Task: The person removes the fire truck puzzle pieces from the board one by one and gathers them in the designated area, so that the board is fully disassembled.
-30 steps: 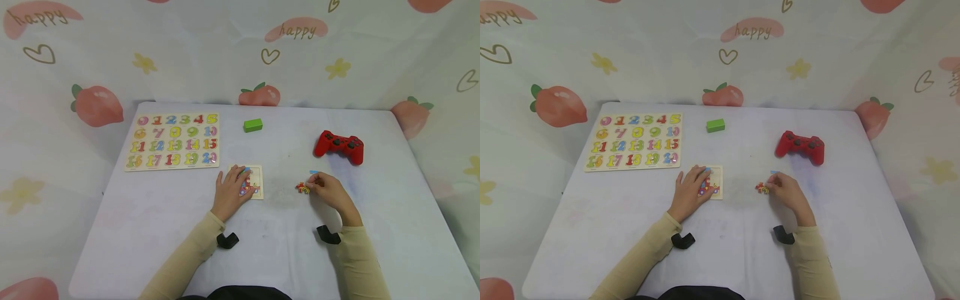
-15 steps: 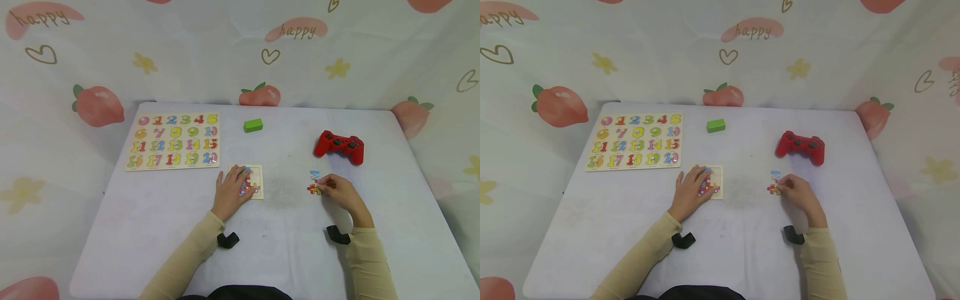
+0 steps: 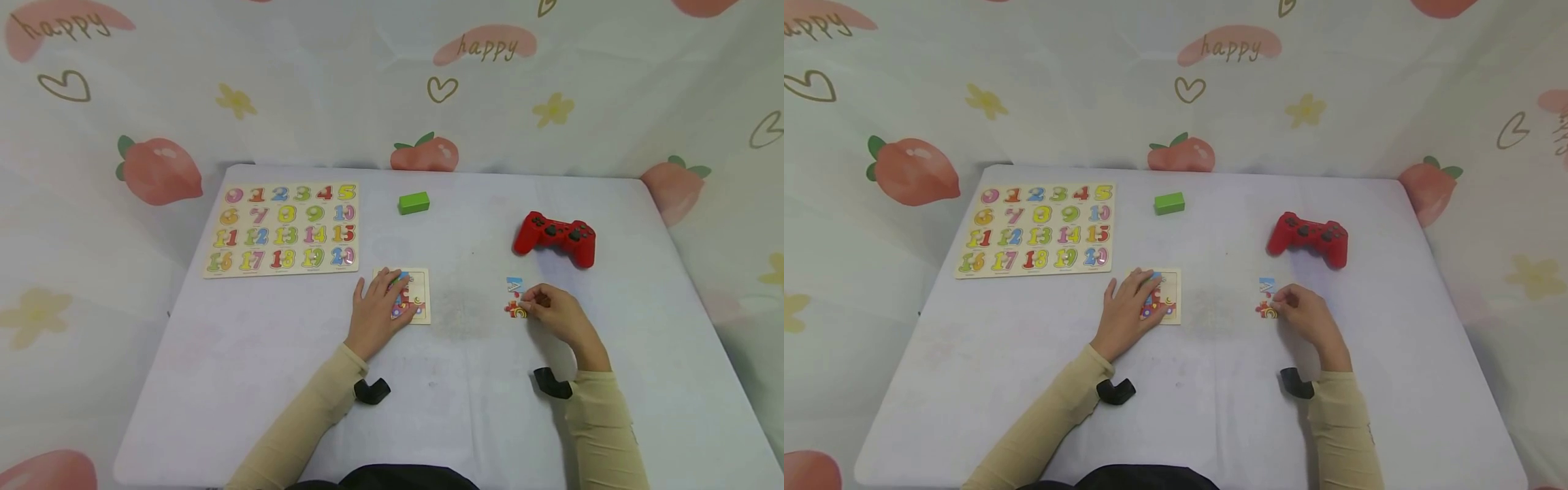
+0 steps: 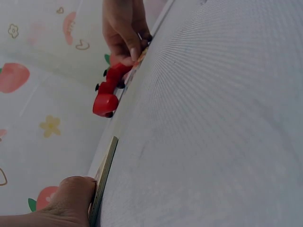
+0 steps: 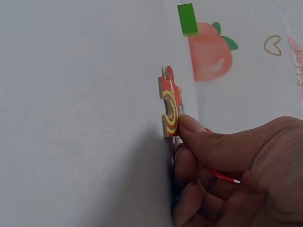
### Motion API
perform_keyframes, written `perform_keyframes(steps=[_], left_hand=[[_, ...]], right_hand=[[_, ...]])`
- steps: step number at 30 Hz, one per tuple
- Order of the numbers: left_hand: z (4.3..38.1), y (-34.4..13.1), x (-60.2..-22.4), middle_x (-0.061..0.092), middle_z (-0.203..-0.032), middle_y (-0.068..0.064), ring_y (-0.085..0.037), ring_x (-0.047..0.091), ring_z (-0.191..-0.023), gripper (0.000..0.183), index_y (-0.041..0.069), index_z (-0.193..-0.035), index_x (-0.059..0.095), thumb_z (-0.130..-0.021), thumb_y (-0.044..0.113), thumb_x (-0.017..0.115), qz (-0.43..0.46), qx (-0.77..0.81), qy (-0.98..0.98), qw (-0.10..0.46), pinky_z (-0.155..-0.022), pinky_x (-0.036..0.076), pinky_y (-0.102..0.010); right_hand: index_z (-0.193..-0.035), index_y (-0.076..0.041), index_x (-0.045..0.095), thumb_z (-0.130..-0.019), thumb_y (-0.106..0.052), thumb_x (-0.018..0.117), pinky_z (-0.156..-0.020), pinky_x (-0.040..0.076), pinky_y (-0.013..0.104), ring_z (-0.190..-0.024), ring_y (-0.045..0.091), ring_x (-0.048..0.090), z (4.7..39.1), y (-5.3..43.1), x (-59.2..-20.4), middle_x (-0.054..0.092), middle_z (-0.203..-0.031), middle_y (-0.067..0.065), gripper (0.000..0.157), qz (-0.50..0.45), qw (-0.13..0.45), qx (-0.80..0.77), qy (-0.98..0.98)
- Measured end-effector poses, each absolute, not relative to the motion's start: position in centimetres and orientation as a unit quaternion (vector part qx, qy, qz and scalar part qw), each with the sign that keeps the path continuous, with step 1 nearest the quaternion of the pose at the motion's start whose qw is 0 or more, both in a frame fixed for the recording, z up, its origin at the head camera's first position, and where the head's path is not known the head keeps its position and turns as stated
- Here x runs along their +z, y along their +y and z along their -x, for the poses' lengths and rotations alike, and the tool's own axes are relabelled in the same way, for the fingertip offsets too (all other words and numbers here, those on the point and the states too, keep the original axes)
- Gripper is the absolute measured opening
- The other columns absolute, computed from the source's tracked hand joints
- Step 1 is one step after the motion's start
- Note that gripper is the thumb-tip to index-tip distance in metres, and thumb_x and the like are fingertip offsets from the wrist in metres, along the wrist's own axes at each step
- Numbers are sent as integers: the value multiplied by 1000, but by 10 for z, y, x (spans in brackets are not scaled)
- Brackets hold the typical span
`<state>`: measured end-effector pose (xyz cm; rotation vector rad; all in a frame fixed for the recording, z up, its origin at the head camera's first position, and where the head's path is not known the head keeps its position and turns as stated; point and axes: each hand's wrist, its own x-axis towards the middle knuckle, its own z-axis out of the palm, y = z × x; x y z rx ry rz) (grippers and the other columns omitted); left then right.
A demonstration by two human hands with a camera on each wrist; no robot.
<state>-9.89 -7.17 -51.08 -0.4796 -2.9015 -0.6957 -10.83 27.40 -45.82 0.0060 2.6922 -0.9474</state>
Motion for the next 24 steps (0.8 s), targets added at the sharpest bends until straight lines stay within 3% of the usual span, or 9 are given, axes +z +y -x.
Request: perform_keyframes(steps=[18,24], left_hand=[[99,-72,-509,40,-148,1,-20,24,-144,60,23,-141,47,-91,54,56,156,-227,-960,49,-113,13,-59],[98,-72,-508,40,-148,0,-20,25,-144,60,22,-141,47,-91,54,56,156,-227,-961,43,-114,13,-58]], right_hand=[[-101,0,59,-90,-15,66,-63,43,27,-78,21,52,105,268,-454,61,-83,10,20,7,112,-310,944],[-99,-2,59,-91,-14,65,-63,45,30,-78,21,57,105,239,-441,64,-85,10,15,54,91,-317,942]])
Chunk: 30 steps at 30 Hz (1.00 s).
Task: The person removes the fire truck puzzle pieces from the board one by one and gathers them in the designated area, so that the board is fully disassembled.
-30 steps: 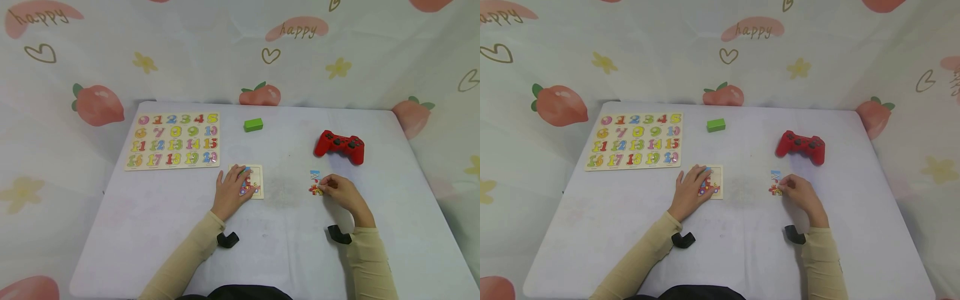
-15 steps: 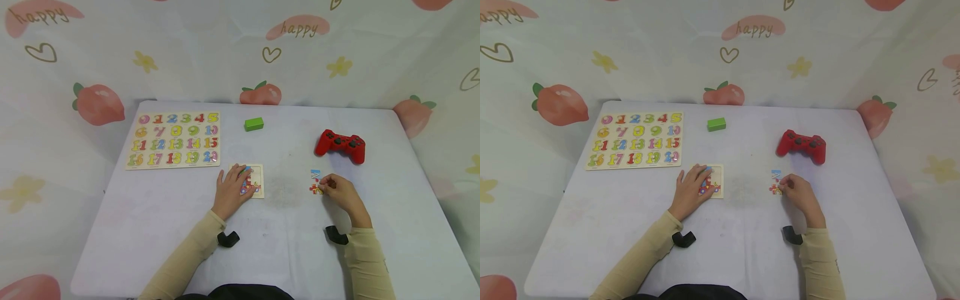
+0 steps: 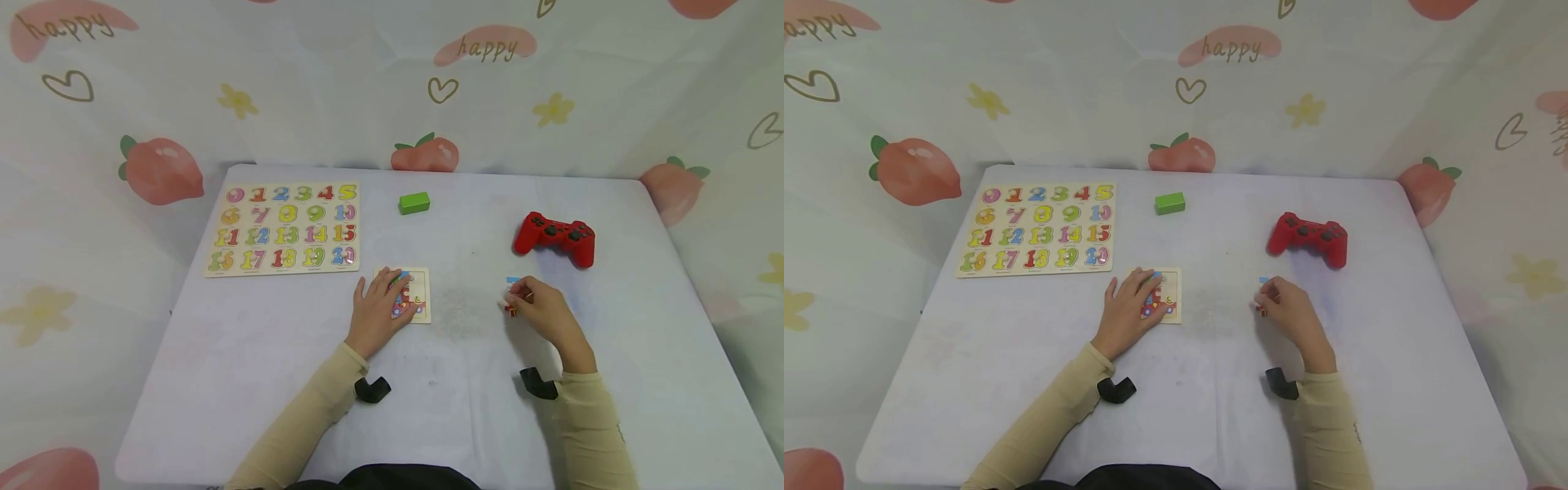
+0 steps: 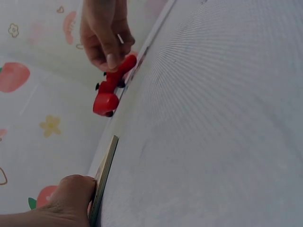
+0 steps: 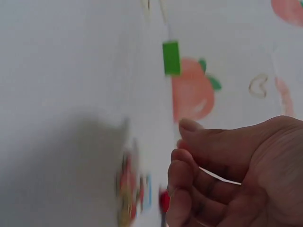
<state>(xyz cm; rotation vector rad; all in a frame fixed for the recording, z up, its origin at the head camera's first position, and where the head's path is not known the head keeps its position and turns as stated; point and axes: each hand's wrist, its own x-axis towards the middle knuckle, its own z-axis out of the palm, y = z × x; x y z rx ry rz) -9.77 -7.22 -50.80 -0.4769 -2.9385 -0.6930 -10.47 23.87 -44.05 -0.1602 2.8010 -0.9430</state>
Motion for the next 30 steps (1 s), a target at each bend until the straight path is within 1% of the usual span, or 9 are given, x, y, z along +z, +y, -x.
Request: perform_keyframes(steps=[4,8,12,15,17,22,26,30], left_hand=[[98,-73,-510,40,-148,0,-21,26,-144,61,22,-142,46,-91,54,55,162,-227,-959,45,-113,14,-59],[99,-75,-512,40,-149,0,-21,28,-143,61,23,-143,45,-92,55,53,170,-219,-959,52,-113,15,-59],[100,-77,-512,40,-149,1,-21,28,-143,60,23,-144,44,-93,55,51,178,-214,-959,53,-113,16,-59],[100,-78,-512,41,-149,0,-21,29,-143,60,23,-144,44,-93,55,50,181,-211,-959,53,-113,17,-59],[100,-78,-511,41,-149,0,-21,29,-143,59,23,-144,44,-94,53,50,183,-209,-959,53,-112,17,-59],[99,-79,-510,42,-149,-1,-21,30,-142,52,23,-144,45,-97,44,49,187,-208,-958,60,-112,19,-59],[100,-79,-509,42,-149,0,-20,30,-142,47,23,-144,46,-99,39,47,186,-208,-958,60,-112,19,-58],[100,-79,-509,43,-148,1,-19,30,-142,45,24,-143,47,-100,37,46,185,-203,-959,63,-112,20,-58]], right_hand=[[-98,-3,60,-90,-12,66,-62,46,30,-73,18,58,104,196,-442,64,-84,8,13,112,78,-343,929],[-107,-3,58,-88,-13,68,-63,48,28,-73,15,55,100,153,-454,61,-89,6,23,158,97,-359,915],[-111,-3,57,-87,-14,70,-71,49,32,-78,15,55,98,126,-464,59,-93,6,30,185,97,-326,922],[-110,-4,58,-86,-14,71,-72,48,33,-79,16,54,99,116,-467,58,-92,5,29,190,88,-301,930],[-108,-5,59,-86,-13,71,-70,48,33,-77,16,54,99,113,-468,57,-90,5,27,190,84,-293,933],[-103,-8,61,-85,-12,71,-69,48,32,-76,15,56,99,111,-466,57,-87,3,21,194,77,-281,937],[-101,-8,61,-86,-13,72,-64,45,29,-70,13,51,99,111,-466,55,-81,1,19,194,79,-278,937],[-100,-8,61,-86,-13,72,-61,41,26,-66,11,47,100,111,-466,52,-76,-1,20,193,82,-278,937]])
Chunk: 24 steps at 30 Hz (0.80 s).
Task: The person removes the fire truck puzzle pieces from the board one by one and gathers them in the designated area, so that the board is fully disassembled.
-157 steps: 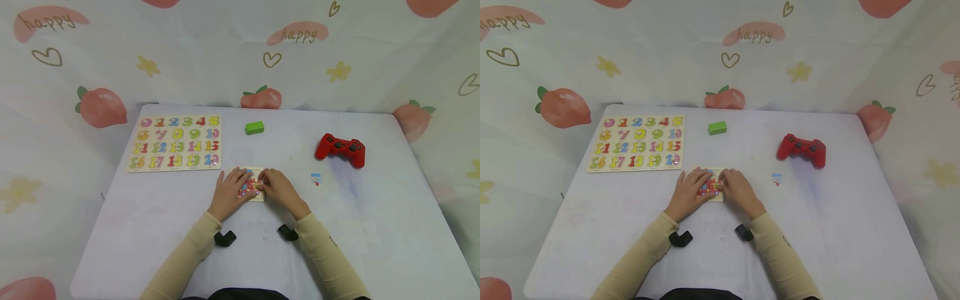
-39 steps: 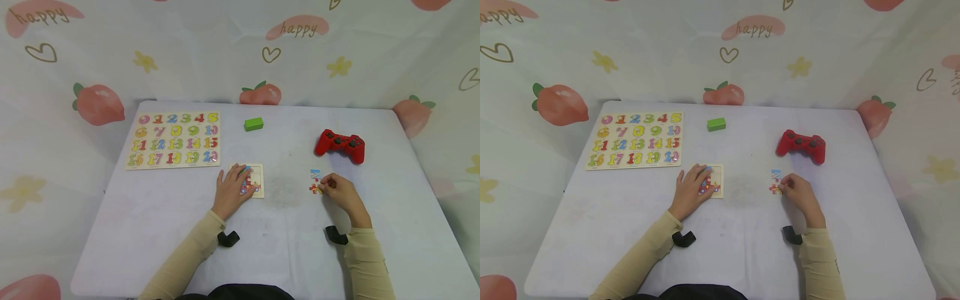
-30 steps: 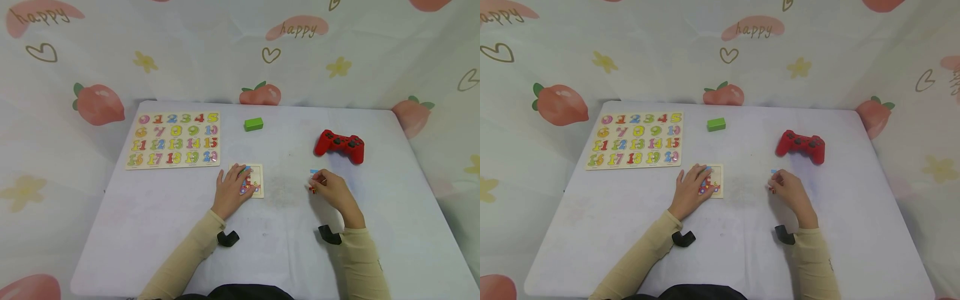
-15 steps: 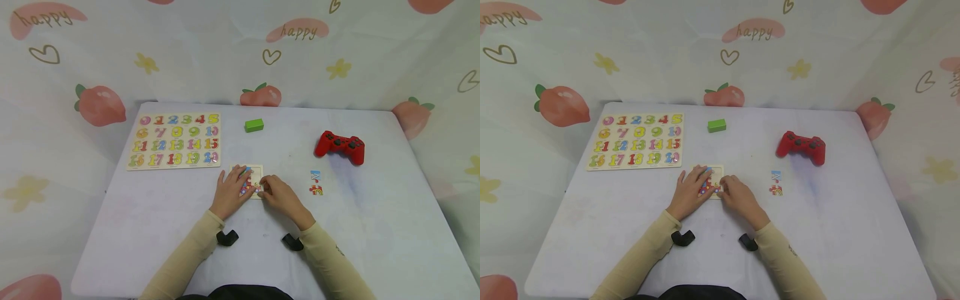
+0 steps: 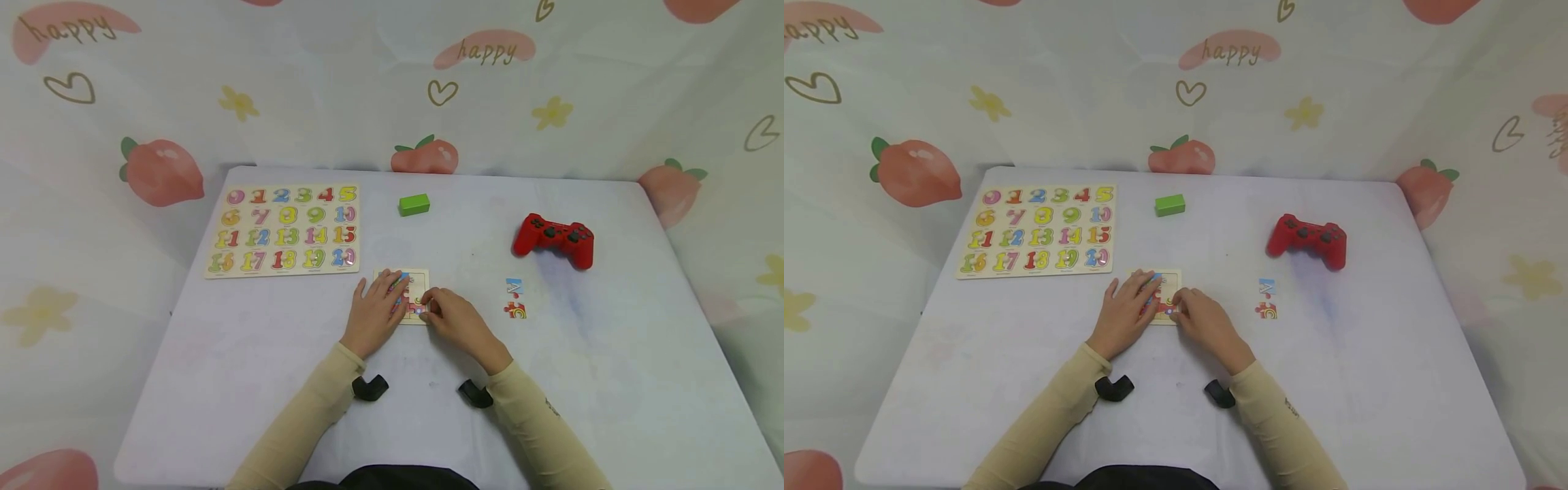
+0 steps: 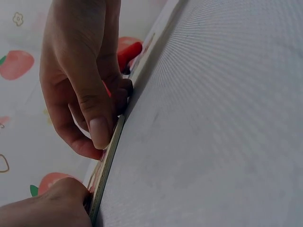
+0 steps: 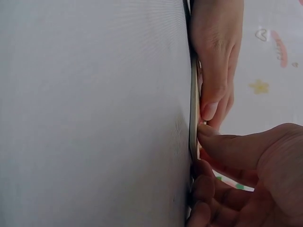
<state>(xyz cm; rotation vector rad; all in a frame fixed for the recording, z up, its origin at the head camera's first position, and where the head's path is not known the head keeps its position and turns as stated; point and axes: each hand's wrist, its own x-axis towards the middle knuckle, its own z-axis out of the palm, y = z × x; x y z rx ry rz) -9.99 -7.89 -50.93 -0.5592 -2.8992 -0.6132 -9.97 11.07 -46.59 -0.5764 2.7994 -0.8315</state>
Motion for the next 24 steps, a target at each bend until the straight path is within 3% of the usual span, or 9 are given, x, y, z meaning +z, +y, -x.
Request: perform_keyframes(steps=[15,24], left_hand=[[99,-78,-505,43,-148,-1,-21,30,-142,42,21,-142,48,-101,29,41,176,-220,-958,52,-113,17,-58],[100,-77,-505,43,-148,-1,-21,29,-142,42,21,-142,48,-101,27,42,174,-221,-958,51,-113,16,-58]], right_hand=[[-99,-5,60,-84,-11,73,-59,41,25,-64,10,46,99,109,-466,51,-74,-1,21,206,69,-291,932],[-98,-4,58,-84,-7,73,-68,49,31,-74,15,54,99,108,-465,55,-84,4,21,214,56,-294,930]])
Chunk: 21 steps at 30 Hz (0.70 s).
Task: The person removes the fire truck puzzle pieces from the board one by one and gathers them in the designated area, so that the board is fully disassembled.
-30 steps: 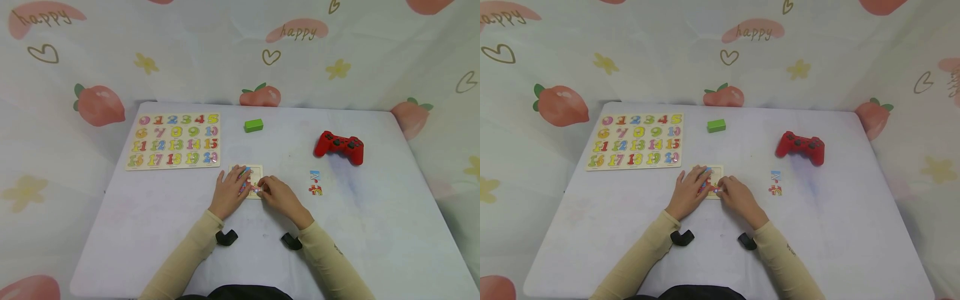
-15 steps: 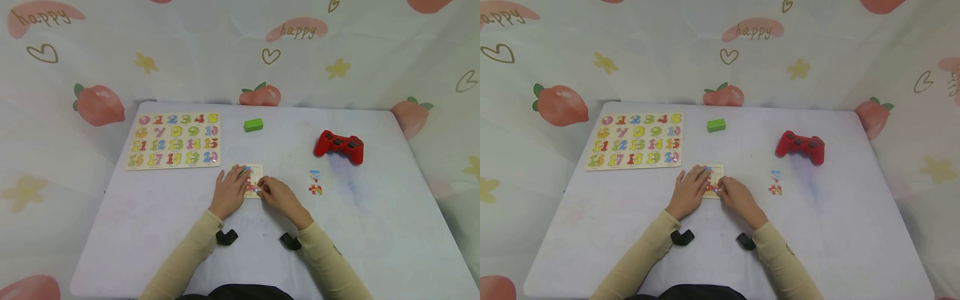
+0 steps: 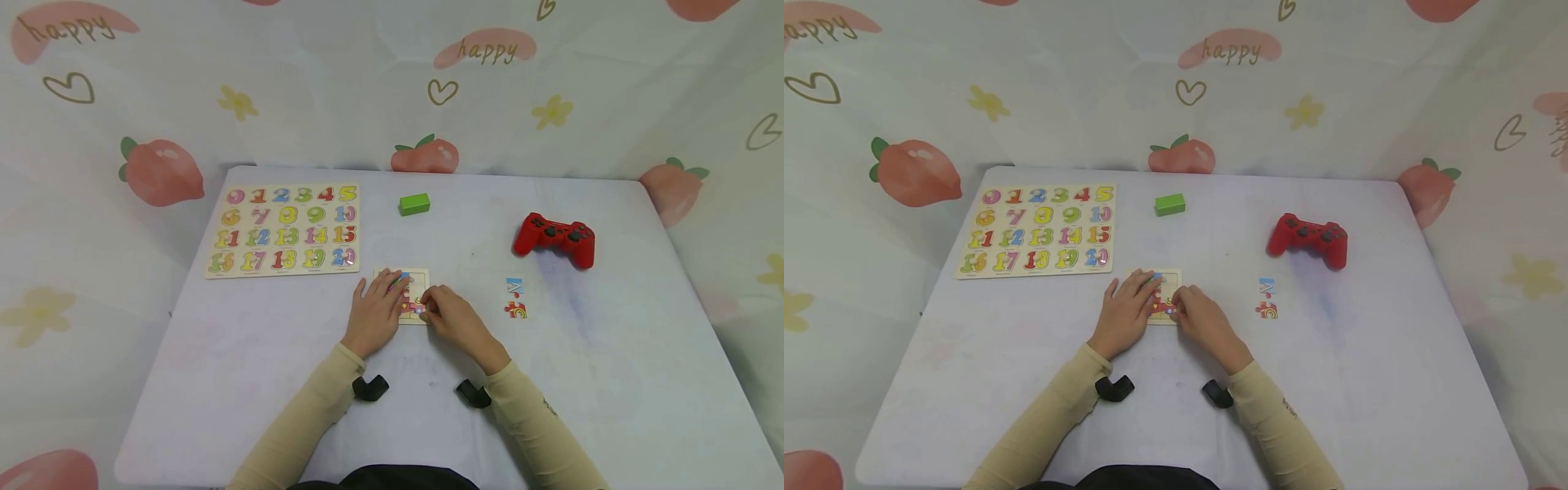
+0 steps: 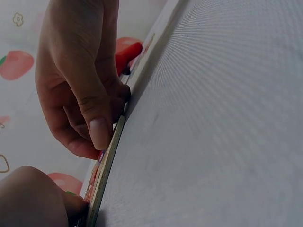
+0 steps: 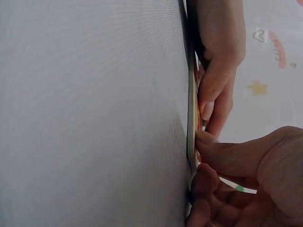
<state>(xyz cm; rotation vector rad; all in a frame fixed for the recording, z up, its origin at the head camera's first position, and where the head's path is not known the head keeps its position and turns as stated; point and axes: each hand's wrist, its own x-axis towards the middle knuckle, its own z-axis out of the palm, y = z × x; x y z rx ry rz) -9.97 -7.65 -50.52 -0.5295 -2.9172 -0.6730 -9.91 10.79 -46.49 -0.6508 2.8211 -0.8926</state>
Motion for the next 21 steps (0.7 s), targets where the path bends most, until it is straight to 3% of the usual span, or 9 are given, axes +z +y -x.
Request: perform_keyframes(steps=[6,15,21], left_hand=[[100,-77,-506,43,-148,0,-20,29,-142,43,22,-142,48,-100,28,42,176,-211,-960,51,-113,17,-58],[101,-77,-507,43,-148,0,-21,28,-142,43,22,-143,47,-101,28,41,182,-202,-961,55,-113,17,-58],[100,-78,-509,37,-151,-2,-21,24,-144,44,23,-144,44,-101,30,39,174,-203,-963,37,-114,14,-56]], right_hand=[[-99,-5,55,-84,-5,71,-74,51,34,-82,19,57,99,106,-463,56,-91,7,22,192,69,-297,933],[-94,-7,56,-91,-5,63,-65,46,30,-72,16,53,100,109,-460,62,-87,5,8,178,74,-346,918],[-97,-8,55,-93,-8,61,-65,46,29,-75,16,53,97,136,-449,63,-89,4,7,135,95,-370,914]])
